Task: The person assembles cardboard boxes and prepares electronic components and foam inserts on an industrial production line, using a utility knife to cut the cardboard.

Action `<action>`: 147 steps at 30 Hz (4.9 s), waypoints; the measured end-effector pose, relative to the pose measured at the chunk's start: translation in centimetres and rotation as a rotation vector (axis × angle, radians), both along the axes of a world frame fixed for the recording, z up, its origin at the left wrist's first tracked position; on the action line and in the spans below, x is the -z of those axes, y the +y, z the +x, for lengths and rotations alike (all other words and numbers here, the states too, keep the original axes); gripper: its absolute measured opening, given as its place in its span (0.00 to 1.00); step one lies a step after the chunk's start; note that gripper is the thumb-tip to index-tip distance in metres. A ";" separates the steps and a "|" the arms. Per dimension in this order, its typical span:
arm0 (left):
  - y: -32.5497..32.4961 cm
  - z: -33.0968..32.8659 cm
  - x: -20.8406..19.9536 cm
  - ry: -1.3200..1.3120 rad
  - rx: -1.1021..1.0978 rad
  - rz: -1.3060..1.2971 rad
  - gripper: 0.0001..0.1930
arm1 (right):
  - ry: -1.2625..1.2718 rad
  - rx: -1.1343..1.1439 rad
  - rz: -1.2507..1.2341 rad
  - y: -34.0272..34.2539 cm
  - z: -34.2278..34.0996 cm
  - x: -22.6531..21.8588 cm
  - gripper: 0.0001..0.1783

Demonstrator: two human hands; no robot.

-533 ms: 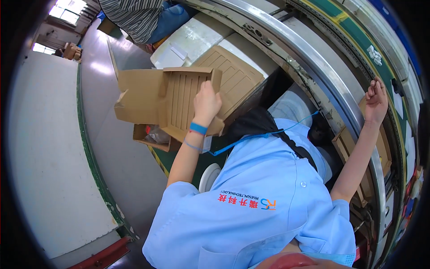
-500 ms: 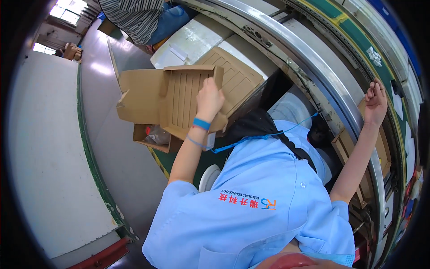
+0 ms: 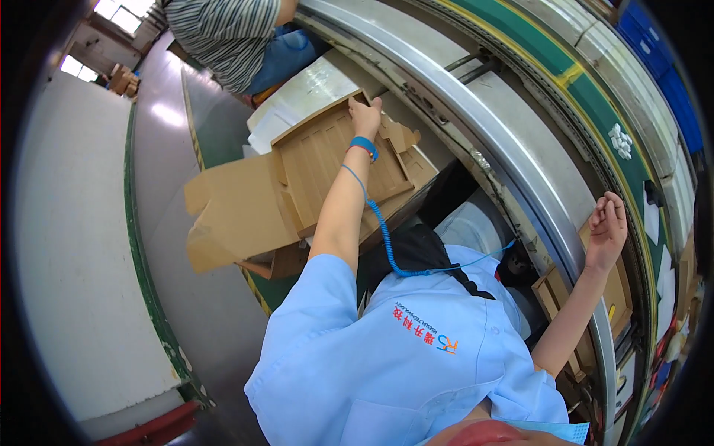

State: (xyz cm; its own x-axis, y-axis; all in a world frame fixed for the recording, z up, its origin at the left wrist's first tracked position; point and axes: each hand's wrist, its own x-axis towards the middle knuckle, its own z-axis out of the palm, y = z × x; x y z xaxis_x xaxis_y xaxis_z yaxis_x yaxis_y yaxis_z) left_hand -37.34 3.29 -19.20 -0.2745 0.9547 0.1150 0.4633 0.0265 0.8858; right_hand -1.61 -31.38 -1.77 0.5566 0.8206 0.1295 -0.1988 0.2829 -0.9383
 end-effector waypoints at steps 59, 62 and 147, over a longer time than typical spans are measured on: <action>-16.5 19.0 -14.1 0.256 0.949 0.949 0.18 | -1.355 0.288 -0.275 -1.6 5.7 0.8 0.12; -16.8 18.7 -16.3 0.273 1.006 0.844 0.20 | -0.962 0.122 -0.323 -1.0 6.0 1.5 0.11; 2.8 -13.5 -12.0 0.923 0.609 0.141 0.19 | -0.964 0.137 -0.388 -4.5 8.0 0.5 0.09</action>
State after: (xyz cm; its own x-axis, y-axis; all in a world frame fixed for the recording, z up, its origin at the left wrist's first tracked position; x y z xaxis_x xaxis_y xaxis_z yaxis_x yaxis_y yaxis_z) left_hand -50.84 6.09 -7.22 0.4816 0.8632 0.1511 0.8471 -0.5028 0.1720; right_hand 6.43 -35.83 -2.25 0.4488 0.8386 0.3087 0.6923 -0.1078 -0.7135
